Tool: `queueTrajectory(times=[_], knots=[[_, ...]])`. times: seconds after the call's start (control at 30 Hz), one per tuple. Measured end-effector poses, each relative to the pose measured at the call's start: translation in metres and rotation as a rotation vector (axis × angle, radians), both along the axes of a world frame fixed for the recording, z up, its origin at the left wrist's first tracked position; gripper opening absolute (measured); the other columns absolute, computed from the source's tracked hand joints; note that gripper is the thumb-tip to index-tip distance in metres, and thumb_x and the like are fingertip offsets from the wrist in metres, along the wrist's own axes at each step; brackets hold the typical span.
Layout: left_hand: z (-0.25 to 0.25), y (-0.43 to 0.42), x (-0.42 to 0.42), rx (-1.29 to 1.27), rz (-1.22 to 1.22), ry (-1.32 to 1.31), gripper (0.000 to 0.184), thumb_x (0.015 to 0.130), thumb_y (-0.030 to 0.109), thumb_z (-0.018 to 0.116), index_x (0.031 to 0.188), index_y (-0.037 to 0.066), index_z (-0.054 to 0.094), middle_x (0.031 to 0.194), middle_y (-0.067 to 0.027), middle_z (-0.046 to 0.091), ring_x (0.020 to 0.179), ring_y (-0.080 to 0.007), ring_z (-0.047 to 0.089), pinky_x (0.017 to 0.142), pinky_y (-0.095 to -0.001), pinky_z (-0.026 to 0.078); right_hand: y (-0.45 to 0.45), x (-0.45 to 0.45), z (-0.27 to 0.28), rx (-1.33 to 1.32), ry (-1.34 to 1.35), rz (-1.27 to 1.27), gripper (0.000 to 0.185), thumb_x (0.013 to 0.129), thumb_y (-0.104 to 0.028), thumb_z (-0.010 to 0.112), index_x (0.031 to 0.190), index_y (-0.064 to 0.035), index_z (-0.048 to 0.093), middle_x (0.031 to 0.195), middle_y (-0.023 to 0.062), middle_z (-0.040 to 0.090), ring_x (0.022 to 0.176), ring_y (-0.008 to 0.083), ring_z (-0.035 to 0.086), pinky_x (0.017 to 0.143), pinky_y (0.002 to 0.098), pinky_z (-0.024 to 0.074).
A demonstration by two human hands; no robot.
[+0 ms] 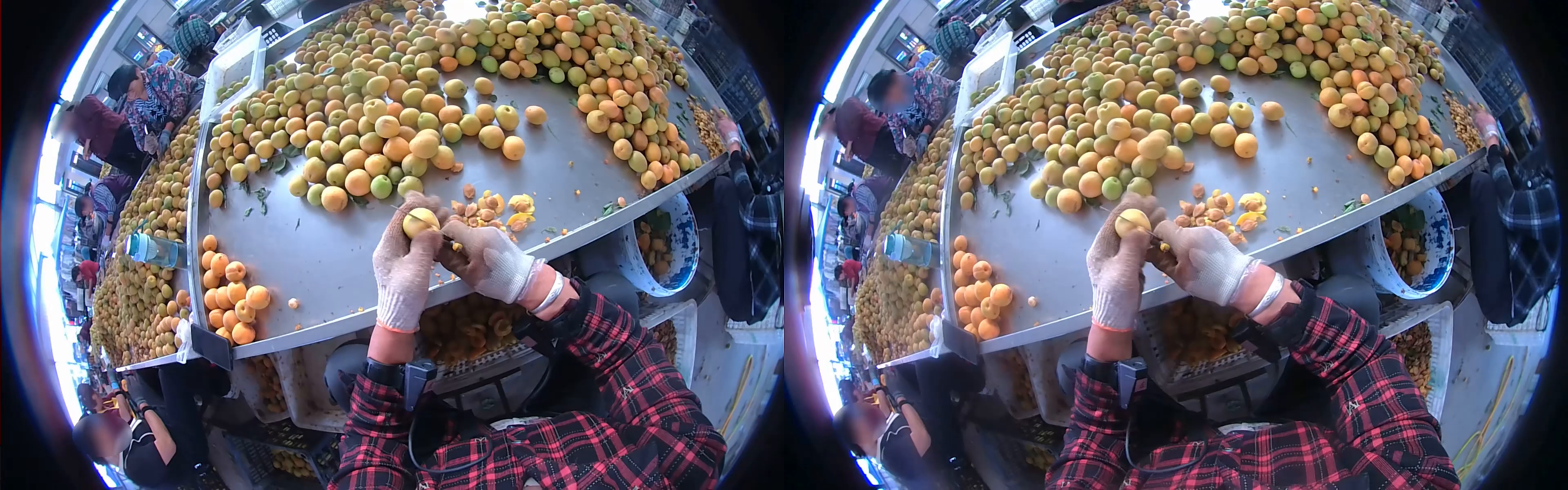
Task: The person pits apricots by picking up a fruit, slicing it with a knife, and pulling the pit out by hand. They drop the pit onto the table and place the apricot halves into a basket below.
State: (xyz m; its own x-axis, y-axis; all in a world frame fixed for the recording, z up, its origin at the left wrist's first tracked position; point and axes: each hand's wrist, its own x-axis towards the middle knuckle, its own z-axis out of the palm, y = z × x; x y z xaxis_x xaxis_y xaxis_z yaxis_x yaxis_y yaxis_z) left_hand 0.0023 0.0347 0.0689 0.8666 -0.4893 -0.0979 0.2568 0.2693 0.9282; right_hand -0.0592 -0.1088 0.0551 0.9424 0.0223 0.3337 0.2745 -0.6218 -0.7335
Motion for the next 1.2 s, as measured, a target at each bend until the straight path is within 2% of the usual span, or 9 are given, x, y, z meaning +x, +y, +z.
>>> queueTrajectory(times=[0.17,0.23,0.27,0.37,0.4,0.8,1.0,1.07,1.2], knots=[[-0.002,-0.002,-0.004,0.093,0.029,-0.244,0.060,0.087,-0.006,0.056,0.144,-0.003,0.037,0.148,-0.0169,0.041,0.133,-0.0251,0.046,0.110,-0.0346,0.038,0.005,0.000,-0.001,0.102,0.063,-0.033,0.025,0.087,-0.010,0.067,0.110,-0.0053,0.058,0.087,0.0199,0.067,0.083,0.0409,0.066,0.068,0.0406,0.0524],[0.001,-0.005,-0.006,-0.337,0.079,-0.025,0.057,0.089,-0.001,0.057,0.143,-0.004,0.039,0.144,-0.0144,0.047,0.121,-0.0198,0.054,0.099,-0.0289,0.047,0.004,-0.002,0.005,0.122,0.021,-0.017,0.027,0.088,-0.013,0.067,0.112,-0.0048,0.056,0.086,0.0208,0.066,0.081,0.0406,0.066,0.067,0.0425,0.0530],[-0.001,-0.004,-0.006,-0.216,0.044,0.050,0.050,0.092,0.005,0.058,0.139,-0.004,0.044,0.137,-0.0115,0.054,0.103,-0.0122,0.059,0.081,-0.0214,0.049,0.003,-0.003,0.007,0.135,-0.019,-0.001,0.029,0.089,-0.016,0.066,0.113,-0.0044,0.054,0.085,0.0216,0.066,0.079,0.0403,0.066,0.066,0.0444,0.0536],[-0.008,-0.001,-0.003,-0.152,-0.086,0.176,0.043,0.094,0.008,0.056,0.135,-0.004,0.049,0.130,-0.0105,0.059,0.089,-0.0060,0.056,0.068,-0.0170,0.045,0.000,0.000,-0.004,0.015,-0.082,-0.045,0.030,0.088,-0.016,0.067,0.112,-0.0046,0.055,0.086,0.0217,0.065,0.079,0.0403,0.066,0.065,0.0444,0.0535],[-0.005,-0.001,-0.003,-0.031,-0.070,0.028,0.043,0.098,0.014,0.052,0.135,-0.006,0.045,0.129,-0.0193,0.057,0.109,-0.0246,0.063,0.091,-0.0339,0.053,0.001,0.000,-0.004,0.016,-0.080,-0.045,0.030,0.088,-0.016,0.067,0.112,-0.0046,0.055,0.086,0.0217,0.065,0.079,0.0403,0.066,0.065,0.0444,0.0535],[-0.004,-0.009,-0.011,-0.019,0.119,-0.035,0.051,0.092,-0.005,0.054,0.141,-0.005,0.038,0.128,-0.0210,0.057,0.113,-0.0287,0.062,0.091,-0.0328,0.054,0.009,-0.003,-0.006,0.005,0.128,-0.055,0.034,0.086,-0.013,0.069,0.116,-0.0045,0.057,0.095,0.0222,0.066,0.091,0.0417,0.065,0.073,0.0418,0.0539],[-0.003,-0.002,-0.001,-0.121,-0.013,-0.019,0.053,0.090,-0.006,0.056,0.140,-0.005,0.038,0.127,-0.0226,0.057,0.112,-0.0295,0.063,0.093,-0.0354,0.054,0.004,-0.001,0.012,0.400,0.203,0.125,0.026,0.089,-0.016,0.067,0.110,-0.0018,0.060,0.094,0.0198,0.067,0.089,0.0349,0.067,0.076,0.0395,0.0536],[0.002,0.003,0.001,-0.147,-0.057,-0.019,0.055,0.089,-0.007,0.057,0.141,-0.006,0.038,0.128,-0.0226,0.057,0.112,-0.0297,0.062,0.094,-0.0360,0.053,-0.002,-0.002,0.035,0.612,0.539,0.260,0.018,0.091,-0.011,0.066,0.106,-0.0028,0.062,0.088,0.0052,0.067,0.078,0.0125,0.062,0.068,0.0289,0.0508],[0.009,-0.004,-0.006,-0.123,-0.024,-0.099,0.062,0.085,-0.008,0.061,0.142,-0.006,0.037,0.134,-0.0209,0.053,0.118,-0.0293,0.058,0.099,-0.0369,0.050,-0.009,-0.005,0.031,0.525,0.409,0.263,0.015,0.093,-0.010,0.062,0.106,-0.0025,0.062,0.080,0.0019,0.064,0.072,0.0074,0.057,0.064,0.0258,0.0478]])
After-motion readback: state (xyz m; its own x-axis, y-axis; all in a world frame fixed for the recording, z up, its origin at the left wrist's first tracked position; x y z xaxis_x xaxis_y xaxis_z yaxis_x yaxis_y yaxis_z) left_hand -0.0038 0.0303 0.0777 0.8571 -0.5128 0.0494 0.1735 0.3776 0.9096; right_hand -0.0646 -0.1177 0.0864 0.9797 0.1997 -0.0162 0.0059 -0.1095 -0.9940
